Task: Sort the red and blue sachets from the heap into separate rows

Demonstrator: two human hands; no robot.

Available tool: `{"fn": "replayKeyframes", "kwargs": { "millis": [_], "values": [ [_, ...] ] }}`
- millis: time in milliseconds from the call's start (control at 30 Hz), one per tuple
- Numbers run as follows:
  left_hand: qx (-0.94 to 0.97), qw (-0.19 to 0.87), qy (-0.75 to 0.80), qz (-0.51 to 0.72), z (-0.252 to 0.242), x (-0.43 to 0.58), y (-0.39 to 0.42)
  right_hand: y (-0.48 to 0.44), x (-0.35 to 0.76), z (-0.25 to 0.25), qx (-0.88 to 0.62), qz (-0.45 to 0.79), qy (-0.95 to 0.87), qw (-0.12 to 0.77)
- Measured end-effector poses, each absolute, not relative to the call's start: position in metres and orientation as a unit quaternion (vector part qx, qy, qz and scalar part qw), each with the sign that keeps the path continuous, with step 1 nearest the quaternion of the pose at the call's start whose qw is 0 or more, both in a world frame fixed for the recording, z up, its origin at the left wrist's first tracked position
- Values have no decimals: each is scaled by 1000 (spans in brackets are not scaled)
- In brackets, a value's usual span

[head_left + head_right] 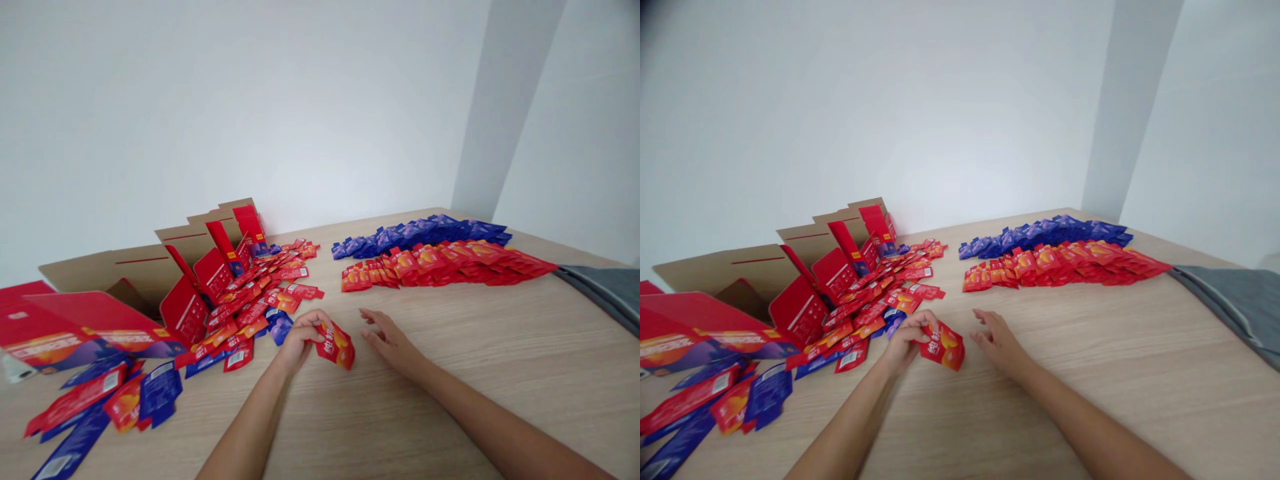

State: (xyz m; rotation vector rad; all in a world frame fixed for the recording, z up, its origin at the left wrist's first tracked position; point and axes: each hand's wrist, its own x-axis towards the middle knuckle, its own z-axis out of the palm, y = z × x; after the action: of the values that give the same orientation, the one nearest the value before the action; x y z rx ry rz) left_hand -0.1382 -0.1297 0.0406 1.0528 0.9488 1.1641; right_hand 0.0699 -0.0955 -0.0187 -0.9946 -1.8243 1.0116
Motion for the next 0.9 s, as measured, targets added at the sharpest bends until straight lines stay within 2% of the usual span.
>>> {"fn": "replayKeyframes", "kwargs": {
  "millis": [133, 267, 367, 600, 800, 900],
  "values": [
    [367, 660, 367, 543, 46, -140, -133, -115, 61, -6, -299, 625, -645, 321],
    [287, 664, 351, 595, 37, -133, -132, -127, 52, -4, -270, 716, -591, 255],
    [272, 650, 357, 613, 25, -120, -130, -123, 50, -7, -317, 689, -574, 311],
    [419, 692, 441, 389, -3, -80, -141, -114, 55, -12, -386, 527, -629, 421],
    [462, 626, 494, 388, 3, -78, -142, -120, 57, -2, -398, 481, -668, 406],
    [501, 570, 526, 383, 4, -77, -139, -109, 67, 13, -409, 438, -670, 438]
  ]
}}
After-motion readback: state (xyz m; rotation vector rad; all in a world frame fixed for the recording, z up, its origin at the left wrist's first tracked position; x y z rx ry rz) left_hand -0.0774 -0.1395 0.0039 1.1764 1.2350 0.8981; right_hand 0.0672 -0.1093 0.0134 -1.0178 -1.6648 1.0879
